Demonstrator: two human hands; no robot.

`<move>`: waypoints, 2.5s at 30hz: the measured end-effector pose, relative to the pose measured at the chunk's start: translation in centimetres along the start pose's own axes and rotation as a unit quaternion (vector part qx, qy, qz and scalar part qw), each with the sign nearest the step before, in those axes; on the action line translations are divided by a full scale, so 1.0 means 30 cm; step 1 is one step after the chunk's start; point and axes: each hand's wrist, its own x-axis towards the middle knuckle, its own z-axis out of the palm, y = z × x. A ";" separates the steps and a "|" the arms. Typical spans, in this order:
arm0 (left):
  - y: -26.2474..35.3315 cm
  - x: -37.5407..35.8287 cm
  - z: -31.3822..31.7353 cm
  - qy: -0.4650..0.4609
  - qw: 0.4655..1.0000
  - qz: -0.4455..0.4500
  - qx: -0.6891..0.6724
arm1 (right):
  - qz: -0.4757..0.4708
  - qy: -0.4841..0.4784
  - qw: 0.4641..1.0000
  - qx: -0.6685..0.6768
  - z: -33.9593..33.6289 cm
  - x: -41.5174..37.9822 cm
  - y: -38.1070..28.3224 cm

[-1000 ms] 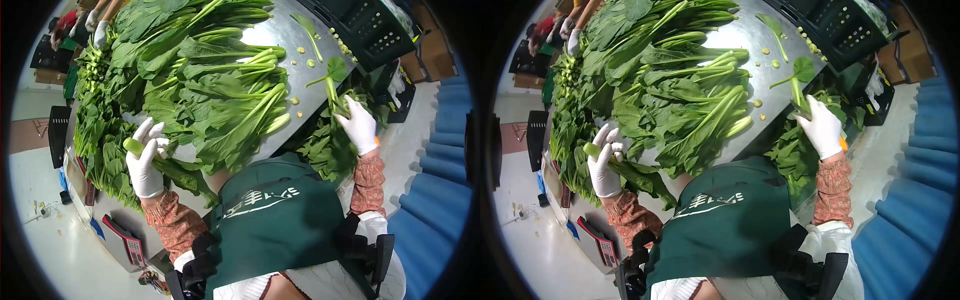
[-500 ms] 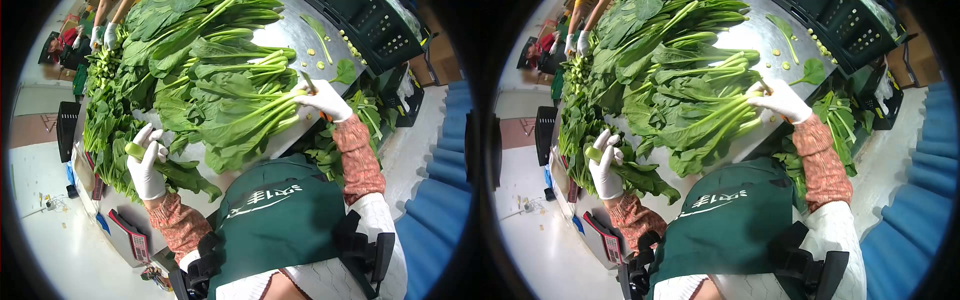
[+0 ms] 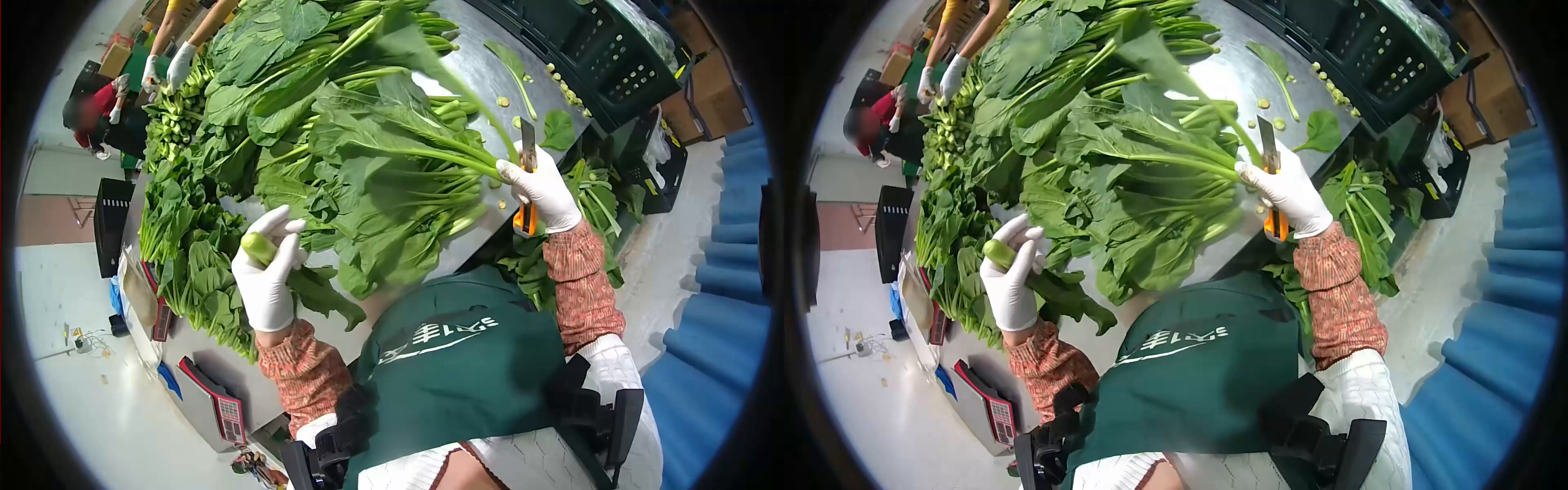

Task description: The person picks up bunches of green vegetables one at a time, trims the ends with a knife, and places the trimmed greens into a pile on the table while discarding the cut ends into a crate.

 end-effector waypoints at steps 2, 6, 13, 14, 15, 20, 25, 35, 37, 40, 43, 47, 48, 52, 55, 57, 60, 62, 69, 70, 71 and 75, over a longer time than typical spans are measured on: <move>0.022 -0.008 0.018 -0.008 0.999 -0.005 0.037 | 0.010 -0.007 0.999 0.033 0.018 -0.007 -0.012; 0.013 -0.013 0.028 -0.033 0.999 0.020 0.023 | -0.006 -0.005 0.999 0.045 0.044 -0.008 -0.034; 0.007 -0.016 0.110 -0.108 0.965 0.181 0.155 | -0.026 -0.058 0.996 -0.062 0.120 -0.015 -0.059; 0.035 -0.024 0.131 -0.140 0.926 0.256 0.238 | -0.054 -0.086 0.995 -0.018 0.165 -0.027 -0.064; -0.004 -0.030 0.184 -0.130 0.914 0.276 0.268 | -0.101 -0.119 0.988 -0.016 0.194 -0.030 -0.061; -0.105 -0.029 0.318 -0.245 0.812 0.326 0.418 | -0.132 -0.187 0.964 -0.137 0.296 -0.070 -0.026; -0.132 -0.059 0.291 -0.217 0.852 0.297 0.373 | -0.021 -0.147 0.988 -0.039 0.318 -0.100 -0.055; -0.129 -0.037 0.201 -0.028 0.928 0.248 0.276 | 0.188 0.016 0.946 0.263 0.005 0.206 0.146; -0.111 -0.025 0.170 -0.016 0.940 0.235 0.247 | 0.179 -0.022 0.918 0.354 -0.006 0.187 0.185; -0.119 -0.008 0.153 -0.012 0.943 0.221 0.247 | 0.192 -0.084 0.925 0.318 0.084 0.085 0.219; -0.116 -0.008 0.143 -0.017 0.949 0.203 0.242 | 0.244 -0.160 0.915 0.279 0.217 -0.061 0.266; -0.148 0.003 0.128 -0.013 0.958 0.216 0.188 | 0.236 -0.202 0.904 0.293 0.257 -0.122 0.210; -0.151 0.002 0.127 -0.017 0.956 0.218 0.195 | 0.224 -0.210 0.911 0.277 0.258 -0.122 0.174; -0.163 -0.009 0.134 -0.020 0.950 0.229 0.210 | 0.133 -0.211 0.965 0.077 0.270 -0.119 0.091; -0.157 -0.016 0.136 -0.014 0.947 0.226 0.227 | 0.098 -0.188 0.977 0.018 0.275 -0.096 0.088; -0.161 -0.015 0.135 -0.009 0.938 0.248 0.241 | 0.092 -0.168 0.981 -0.009 0.292 -0.090 0.056; -0.174 -0.005 0.129 -0.005 0.922 0.295 0.252 | 0.063 -0.169 0.983 -0.029 0.320 -0.098 0.027; -0.161 -0.010 0.130 -0.013 0.921 0.295 0.254 | 0.044 -0.164 0.984 -0.046 0.334 -0.096 0.045; -0.150 -0.042 0.149 -0.062 0.974 0.150 0.157 | 0.028 -0.164 0.985 -0.047 0.338 -0.093 0.073; -0.157 -0.040 0.151 -0.068 0.971 0.157 0.166 | 0.033 -0.162 0.985 -0.044 0.336 -0.094 0.070; -0.160 -0.038 0.153 -0.074 0.968 0.163 0.175 | 0.037 -0.160 0.986 -0.042 0.334 -0.093 0.067; -0.153 -0.045 0.161 -0.080 0.964 0.177 0.181 | 0.045 -0.155 0.986 -0.032 0.322 -0.098 0.062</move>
